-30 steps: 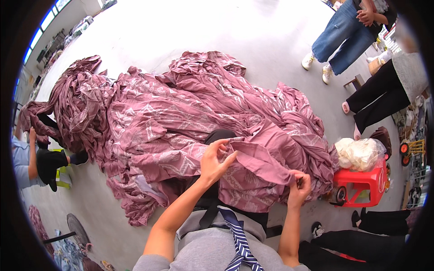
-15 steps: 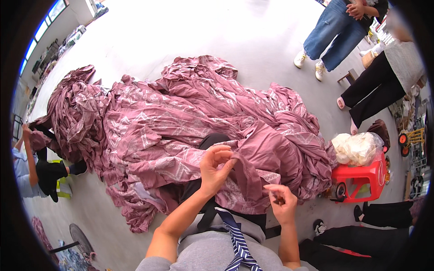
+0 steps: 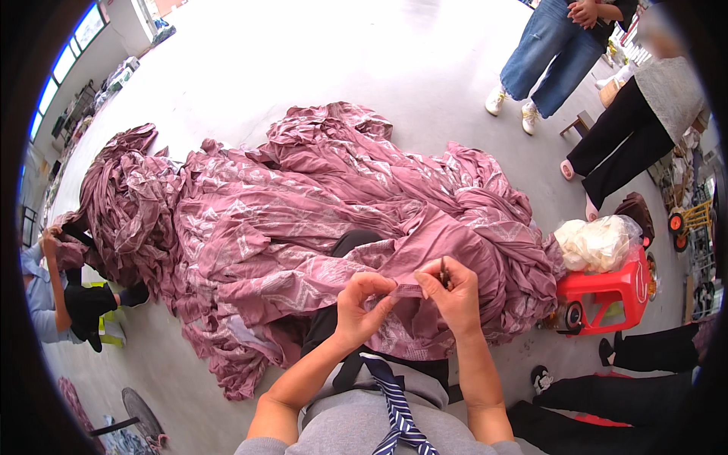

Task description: The person sits on the floor and uses a small blade to cut tags and loose threads from pink fabric pieces. They handle each piece individually, trim the edges, and place the finished items back onto the pile.

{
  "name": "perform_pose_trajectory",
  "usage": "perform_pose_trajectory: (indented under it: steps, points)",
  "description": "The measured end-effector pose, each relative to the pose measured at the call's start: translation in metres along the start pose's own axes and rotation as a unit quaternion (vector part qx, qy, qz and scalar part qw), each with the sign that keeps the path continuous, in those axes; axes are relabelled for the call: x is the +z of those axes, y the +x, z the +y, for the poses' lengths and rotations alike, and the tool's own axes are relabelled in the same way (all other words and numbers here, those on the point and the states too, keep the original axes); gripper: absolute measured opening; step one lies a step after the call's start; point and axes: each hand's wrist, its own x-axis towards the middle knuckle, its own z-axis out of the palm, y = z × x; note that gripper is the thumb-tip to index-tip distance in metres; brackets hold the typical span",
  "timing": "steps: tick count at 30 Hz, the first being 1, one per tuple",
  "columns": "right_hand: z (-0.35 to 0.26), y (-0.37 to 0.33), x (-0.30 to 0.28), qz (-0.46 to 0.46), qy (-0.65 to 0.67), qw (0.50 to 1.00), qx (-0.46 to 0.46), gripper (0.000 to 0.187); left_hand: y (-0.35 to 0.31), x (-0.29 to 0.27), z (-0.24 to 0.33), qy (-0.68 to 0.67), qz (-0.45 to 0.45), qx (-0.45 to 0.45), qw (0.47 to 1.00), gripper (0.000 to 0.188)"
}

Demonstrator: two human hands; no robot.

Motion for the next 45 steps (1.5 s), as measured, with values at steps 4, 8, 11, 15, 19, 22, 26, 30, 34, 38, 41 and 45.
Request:
perform_pose_trajectory:
  steps: [4,8,11,15,19,22,26,30,34,38,41,45]
  points:
    - [0.004,0.001,-0.009,0.0,0.035,0.999,0.028,0.009,0.0,0.002,0.003,-0.188,0.025,-0.08,0.979,0.035]
    - [0.006,-0.002,-0.011,0.014,0.035,0.999,0.023,0.013,0.001,-0.003,0.002,-0.261,0.028,-0.129,0.956,0.032]
    - [0.008,-0.004,-0.013,0.02,-0.02,1.0,-0.012,0.016,0.001,-0.003,0.002,-0.334,0.039,-0.162,0.928,0.032]
    - [0.01,-0.017,-0.014,0.082,-0.171,0.974,-0.121,0.021,0.001,-0.004,0.001,-0.381,0.054,-0.173,0.907,0.032]
    - [0.003,-0.038,-0.007,0.065,-0.185,0.977,-0.085,0.023,0.001,-0.004,0.003,-0.38,0.064,-0.171,0.907,0.031]
    - [0.005,-0.035,-0.01,0.03,-0.246,0.964,-0.1,0.021,0.002,-0.003,0.005,-0.359,0.055,-0.161,0.918,0.032]
    - [-0.003,-0.03,-0.009,0.013,-0.291,0.949,-0.118,0.024,0.001,-0.003,0.007,-0.334,0.058,-0.149,0.929,0.032]
    - [0.001,-0.027,-0.005,0.022,-0.291,0.943,-0.16,0.024,0.001,-0.002,0.008,-0.336,0.052,-0.158,0.927,0.033]
    - [0.0,-0.026,-0.003,0.028,-0.304,0.934,-0.187,0.023,0.002,-0.001,0.01,-0.336,0.048,-0.163,0.926,0.033]
    - [0.009,-0.027,-0.005,0.077,-0.262,0.944,-0.186,0.023,0.002,-0.002,0.012,-0.342,0.05,-0.165,0.924,0.031]
    - [0.009,-0.03,-0.005,0.117,-0.071,0.986,-0.092,0.026,0.002,-0.003,0.012,-0.344,0.072,-0.179,0.919,0.03]
    - [-0.005,-0.034,0.015,0.078,-0.245,0.943,-0.209,0.031,0.006,0.002,0.014,-0.334,0.091,-0.181,0.92,0.03]
